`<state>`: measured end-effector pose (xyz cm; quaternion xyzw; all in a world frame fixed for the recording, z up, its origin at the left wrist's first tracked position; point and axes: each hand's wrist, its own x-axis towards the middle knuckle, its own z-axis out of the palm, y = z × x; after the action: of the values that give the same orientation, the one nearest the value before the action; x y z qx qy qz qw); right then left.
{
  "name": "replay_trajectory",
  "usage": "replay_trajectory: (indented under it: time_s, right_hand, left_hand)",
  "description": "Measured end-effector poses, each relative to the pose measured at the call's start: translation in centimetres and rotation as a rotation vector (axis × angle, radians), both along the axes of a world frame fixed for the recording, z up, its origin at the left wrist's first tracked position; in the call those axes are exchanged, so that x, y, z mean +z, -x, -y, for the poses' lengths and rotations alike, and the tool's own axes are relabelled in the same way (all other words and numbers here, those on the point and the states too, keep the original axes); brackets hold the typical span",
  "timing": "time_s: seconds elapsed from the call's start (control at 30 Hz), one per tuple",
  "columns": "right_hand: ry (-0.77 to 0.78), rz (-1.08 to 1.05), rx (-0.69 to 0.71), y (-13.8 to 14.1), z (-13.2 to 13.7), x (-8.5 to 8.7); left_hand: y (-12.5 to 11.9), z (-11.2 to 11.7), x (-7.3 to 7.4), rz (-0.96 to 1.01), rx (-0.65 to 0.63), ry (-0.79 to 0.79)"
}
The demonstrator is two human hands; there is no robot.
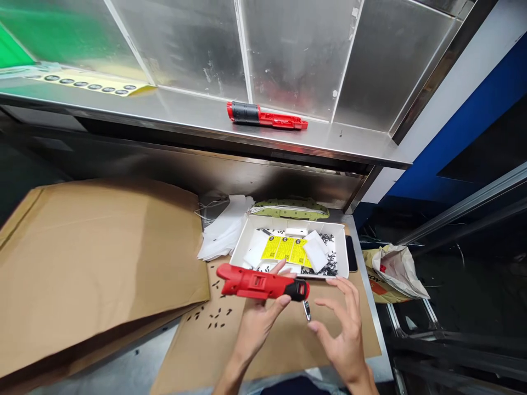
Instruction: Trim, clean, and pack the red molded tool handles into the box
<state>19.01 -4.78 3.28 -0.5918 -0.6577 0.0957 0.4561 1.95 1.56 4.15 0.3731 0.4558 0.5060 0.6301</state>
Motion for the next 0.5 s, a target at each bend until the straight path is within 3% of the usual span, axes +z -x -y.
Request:
replay_trajectory:
  time_s: [0.1,0.2,0.27,0.4,0.5]
  right_hand:
    - [0.185,-0.091,-0.138,-1.6,-0.3,-1.5]
    - [0.431,-0.101,-0.091,-2.5,-1.1,-4.3]
    - [0.519,-0.095,-0.043,-2.2,-1.8,-6.6]
    - [0.593,-0.08,-0.09,0.2,-2.8,-11.1]
    - [0.583,-0.097,-0.142,1.4,-3.0,-12.5]
  left_hand:
    - [1.3,-1.6,1.5,-0.216,0.004,-0.174]
    - [2.2,-2.1,2.0,-0.293,0.057,-0.228]
    - [2.5,-2.0,1.7,-0.204,0.12,-0.152]
    - [3.0,-1.3,1.2,0.227,0.143,0.062]
    - [3.6,-0.7,1.4,0.42,0.187,0.262]
